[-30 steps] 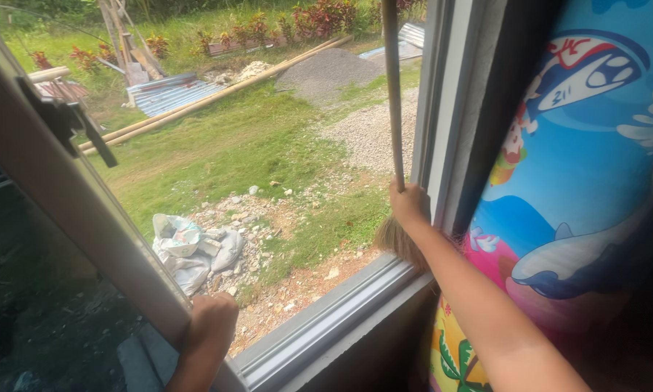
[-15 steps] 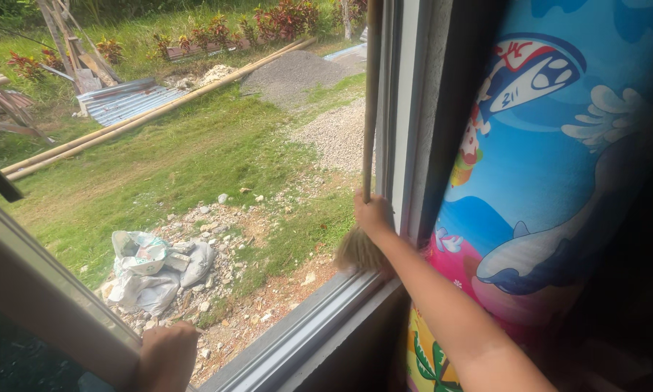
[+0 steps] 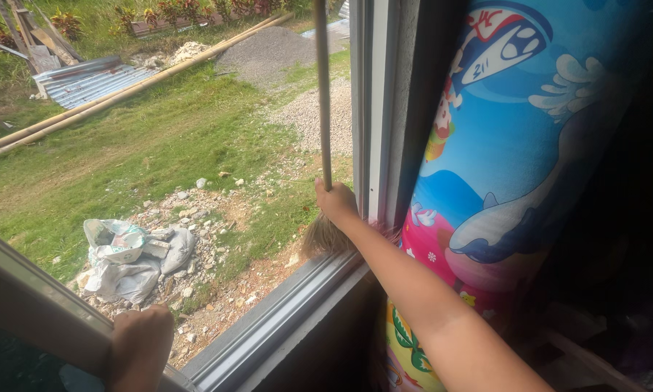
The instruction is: The person cleans the track and frame of a sliding glass window using a broom to sweep out debris.
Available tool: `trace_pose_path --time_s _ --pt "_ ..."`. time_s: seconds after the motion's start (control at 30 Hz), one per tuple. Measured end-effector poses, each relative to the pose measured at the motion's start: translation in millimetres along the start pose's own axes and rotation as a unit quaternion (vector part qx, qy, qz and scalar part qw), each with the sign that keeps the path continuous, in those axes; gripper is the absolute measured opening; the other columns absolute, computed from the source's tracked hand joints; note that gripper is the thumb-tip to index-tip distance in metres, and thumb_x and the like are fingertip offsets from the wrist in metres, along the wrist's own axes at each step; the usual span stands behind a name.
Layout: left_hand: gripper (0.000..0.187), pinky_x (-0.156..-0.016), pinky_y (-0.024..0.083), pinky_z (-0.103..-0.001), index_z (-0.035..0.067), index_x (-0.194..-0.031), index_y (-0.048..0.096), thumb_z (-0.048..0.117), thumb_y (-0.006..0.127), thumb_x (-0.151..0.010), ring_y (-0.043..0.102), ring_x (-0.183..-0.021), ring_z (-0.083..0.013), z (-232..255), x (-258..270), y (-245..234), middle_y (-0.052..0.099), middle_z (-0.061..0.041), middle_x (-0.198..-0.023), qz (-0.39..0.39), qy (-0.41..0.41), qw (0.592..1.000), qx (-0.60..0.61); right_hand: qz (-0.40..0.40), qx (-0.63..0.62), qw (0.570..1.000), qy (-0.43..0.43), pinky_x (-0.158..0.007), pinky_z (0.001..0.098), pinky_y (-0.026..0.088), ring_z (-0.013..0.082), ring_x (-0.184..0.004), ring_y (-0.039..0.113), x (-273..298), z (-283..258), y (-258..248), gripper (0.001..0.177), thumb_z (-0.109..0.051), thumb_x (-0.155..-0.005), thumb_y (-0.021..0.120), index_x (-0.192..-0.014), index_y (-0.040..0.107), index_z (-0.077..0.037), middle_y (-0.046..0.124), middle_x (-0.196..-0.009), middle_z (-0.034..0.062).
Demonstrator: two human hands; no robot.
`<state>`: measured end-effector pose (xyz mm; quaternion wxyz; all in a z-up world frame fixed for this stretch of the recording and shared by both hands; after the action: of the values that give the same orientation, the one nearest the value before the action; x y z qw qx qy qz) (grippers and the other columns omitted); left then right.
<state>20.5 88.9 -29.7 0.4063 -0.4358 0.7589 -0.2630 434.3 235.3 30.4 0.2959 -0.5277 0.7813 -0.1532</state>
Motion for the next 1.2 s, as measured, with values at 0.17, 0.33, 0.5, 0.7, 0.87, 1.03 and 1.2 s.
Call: trace_pose_path --time_s 0.17,0.33,0.5,0.7,0.87,1.03,1.2 --pt "0.02 -0.058 0.051 -0.036 0.017 -0.061 0.064 0.018 0.064 -0.081 0.07 -0.06 -0.0193 -3 -7 7 0.064 -0.002 -0.056 0.013 -0.011 1.0 -0.015 -0.013 -0.134 0.991 -0.023 -0.055 0.0363 0.048 0.0174 -0.047 0.058 -3 -21 -7 0.063 -0.045 -0.101 0.052 -0.054 0.06 -0.005 0.057 -0.048 0.0036" --pt "0.037 -0.057 0.05 -0.036 0.018 -0.056 0.062 0.032 0.063 -0.091 0.07 -0.056 -0.0198 6 -7 50 0.062 0.0 -0.05 0.016 -0.028 0.999 -0.024 0.034 -0.211 0.976 -0.047 -0.051 0.036 0.048 0.0166 -0.047 0.058 -38 -32 -39 0.059 -0.042 -0.103 0.053 -0.057 0.058 -0.006 0.056 -0.049 0.0043" --pt "0.029 -0.059 0.047 -0.038 0.019 -0.058 0.062 0.027 0.067 -0.086 0.07 -0.059 -0.0193 7 -7 82 0.06 0.002 -0.049 0.051 -0.059 0.997 -0.023 0.054 0.009 0.997 -0.054 -0.054 0.0363 0.045 0.0185 -0.045 0.057 -24 23 -9 0.062 -0.041 -0.105 0.05 -0.057 0.065 -0.006 0.056 -0.047 0.0067" --pt "0.023 -0.056 0.045 -0.038 0.018 -0.056 0.062 0.022 0.066 -0.078 0.067 -0.054 -0.0201 7 -10 110 0.06 -0.002 -0.048 0.049 -0.056 0.996 -0.043 -0.02 -0.213 0.977 -0.028 -0.054 0.0355 0.05 0.0146 -0.048 0.061 -25 4 1 0.06 -0.04 -0.103 0.051 -0.054 0.057 -0.008 0.057 -0.048 0.0025" --pt "0.025 -0.054 0.048 -0.039 0.017 -0.053 0.061 0.022 0.065 -0.078 0.067 -0.053 -0.0206 9 -16 137 0.059 -0.001 -0.046 0.027 -0.07 0.997 -0.028 0.044 -0.195 0.979 -0.027 -0.052 0.0372 0.048 0.0175 -0.047 0.059 -41 -3 -31 0.058 -0.042 -0.102 0.051 -0.055 0.056 -0.008 0.054 -0.049 0.0056" --pt "0.024 -0.056 0.051 -0.039 0.016 -0.053 0.061 0.015 0.065 -0.077 0.067 -0.052 -0.0213 10 -15 104 0.06 -0.002 -0.045 0.032 -0.071 0.997 0.009 -0.028 -0.047 0.998 0.004 -0.056 0.0389 0.047 0.0193 -0.048 0.058 -8 18 7 0.059 -0.049 -0.102 0.049 -0.057 0.06 -0.012 0.056 -0.052 0.0063" --pt "0.017 -0.055 0.048 -0.035 0.016 -0.058 0.061 0.013 0.064 -0.074 0.066 -0.057 -0.0189 10 -3 32 0.061 -0.002 -0.051 0.018 -0.016 0.999 -0.045 -0.022 -0.146 0.989 -0.009 -0.051 0.0359 0.044 0.0158 -0.045 0.054 -17 -1 -12 0.055 -0.042 -0.101 0.049 -0.056 0.058 -0.012 0.057 -0.049 0.0011"
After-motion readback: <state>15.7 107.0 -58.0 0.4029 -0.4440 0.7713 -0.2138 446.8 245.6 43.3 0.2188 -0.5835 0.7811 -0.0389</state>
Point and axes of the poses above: each hand's wrist, its own x-axis away from the middle knuckle, its own y-axis out of the palm, z = x × y, the point moved 4 cm from there along -x, towards the middle knuckle
